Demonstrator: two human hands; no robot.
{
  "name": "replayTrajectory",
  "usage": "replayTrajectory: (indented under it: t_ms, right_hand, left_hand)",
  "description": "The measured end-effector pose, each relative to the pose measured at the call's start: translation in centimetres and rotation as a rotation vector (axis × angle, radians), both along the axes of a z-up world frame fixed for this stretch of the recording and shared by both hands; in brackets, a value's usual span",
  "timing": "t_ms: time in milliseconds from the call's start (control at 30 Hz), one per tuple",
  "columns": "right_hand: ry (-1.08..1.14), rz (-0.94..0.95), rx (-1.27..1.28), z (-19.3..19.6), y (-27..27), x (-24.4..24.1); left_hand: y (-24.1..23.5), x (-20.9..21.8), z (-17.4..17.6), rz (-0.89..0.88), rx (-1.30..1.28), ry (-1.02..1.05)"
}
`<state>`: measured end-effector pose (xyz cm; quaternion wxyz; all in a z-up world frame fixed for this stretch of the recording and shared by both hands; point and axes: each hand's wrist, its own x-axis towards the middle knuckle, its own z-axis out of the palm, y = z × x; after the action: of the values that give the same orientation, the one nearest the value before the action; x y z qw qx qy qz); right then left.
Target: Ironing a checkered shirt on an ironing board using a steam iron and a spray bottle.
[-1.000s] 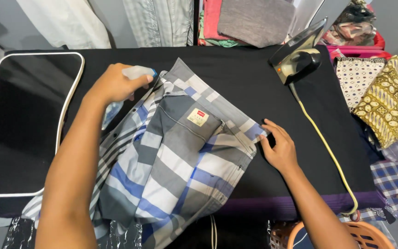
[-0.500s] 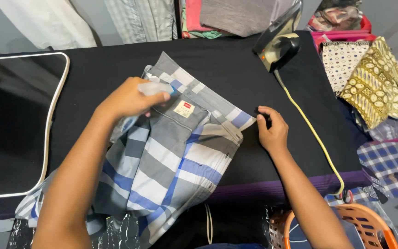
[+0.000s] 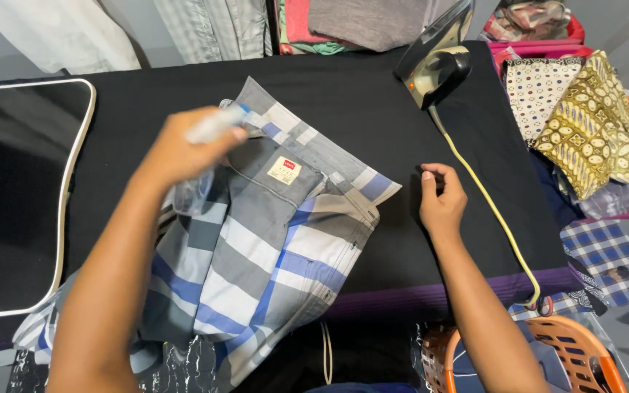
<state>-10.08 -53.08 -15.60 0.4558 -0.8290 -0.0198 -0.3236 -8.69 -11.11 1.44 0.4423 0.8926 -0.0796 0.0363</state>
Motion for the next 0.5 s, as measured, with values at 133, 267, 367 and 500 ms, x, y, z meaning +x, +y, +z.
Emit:
replayTrajectory:
  t_ms: [133,267,367,500]
  right_hand:
    - [0.020,0.074,0.066,1.6,0.3,-0.5]
    - [-0.013,0.078,0.055,2.8,-1.5,2.5]
    - [-0.030,-0.018,-0.109,3.3,-3.7,6.8]
    - [0.061,0.022,-0.003,4.1,-4.3,12.5]
  left_hand:
    - [7.0,3.0,-1.7,0.035,-0.271,-0.307]
    - [14.1,6.1,-4.4,0.171,-0.338,-0.464]
    - [18.6,8.6,-7.4,0.230,-0.320,-0.565]
    - [22.0,10.3,-9.8,0.320,-0.383,-0.683]
